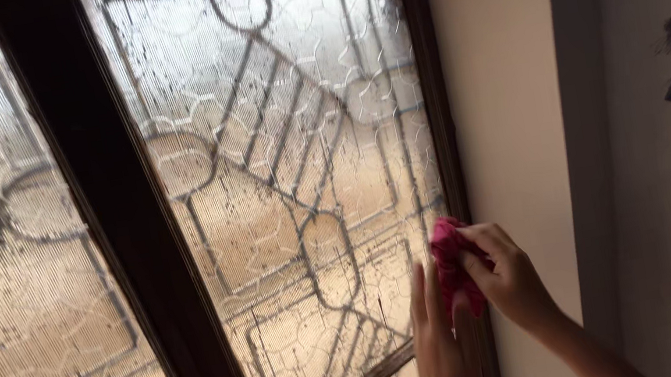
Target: The person wipes the wooden window frame and sill with a pink cloth. They clean the lower sill, vertical edges, and upper frame sections, moving around the perimeter of the window.
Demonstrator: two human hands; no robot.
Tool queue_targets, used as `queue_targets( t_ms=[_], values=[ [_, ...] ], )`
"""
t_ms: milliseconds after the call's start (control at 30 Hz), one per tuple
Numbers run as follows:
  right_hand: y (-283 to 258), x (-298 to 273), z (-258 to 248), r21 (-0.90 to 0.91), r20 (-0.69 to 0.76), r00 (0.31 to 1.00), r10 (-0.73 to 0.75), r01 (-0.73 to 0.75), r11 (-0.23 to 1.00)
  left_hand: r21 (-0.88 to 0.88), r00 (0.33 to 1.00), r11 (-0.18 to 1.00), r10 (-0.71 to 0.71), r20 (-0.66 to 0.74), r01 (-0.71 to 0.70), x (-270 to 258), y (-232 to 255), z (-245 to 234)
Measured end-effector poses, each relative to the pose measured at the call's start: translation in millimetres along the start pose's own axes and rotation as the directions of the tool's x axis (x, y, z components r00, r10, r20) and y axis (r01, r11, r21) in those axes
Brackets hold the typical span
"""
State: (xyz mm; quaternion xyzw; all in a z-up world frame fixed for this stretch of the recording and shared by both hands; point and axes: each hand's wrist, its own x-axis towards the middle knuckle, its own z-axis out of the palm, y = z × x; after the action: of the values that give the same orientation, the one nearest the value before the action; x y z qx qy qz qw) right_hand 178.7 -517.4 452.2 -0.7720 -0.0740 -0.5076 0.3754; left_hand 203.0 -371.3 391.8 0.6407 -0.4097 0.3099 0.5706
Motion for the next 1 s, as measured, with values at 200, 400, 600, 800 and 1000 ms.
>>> queue_targets(
  t_ms=[200,400,600,800,1000],
  values=[
    [-55,65,-41,0.151,0.096,0.990,-0.100,0.085,0.985,-0.139,0.986,0.987,0.064,-0.151,-0.085,137,62,1],
    [-72,120,-79,-0.818,0.268,0.770,-0.579,0.499,0.286,0.389,0.857,0.839,0.478,-0.194,-0.380,227,52,27],
    [-57,121,-79,-0.883,0.393,0.788,-0.474,0.467,0.043,0.502,0.850,0.746,0.526,-0.040,-0.438,207,19,73],
    [-57,121,-78,-0.893,0.358,0.800,-0.481,0.444,0.075,0.370,0.896,0.844,0.439,-0.062,-0.388,176,16,68],
    [-67,116,-77,-0.924,0.355,0.816,-0.456,0.382,-0.036,0.478,0.793,0.773,0.567,-0.224,-0.418,269,43,66]
  ],
)
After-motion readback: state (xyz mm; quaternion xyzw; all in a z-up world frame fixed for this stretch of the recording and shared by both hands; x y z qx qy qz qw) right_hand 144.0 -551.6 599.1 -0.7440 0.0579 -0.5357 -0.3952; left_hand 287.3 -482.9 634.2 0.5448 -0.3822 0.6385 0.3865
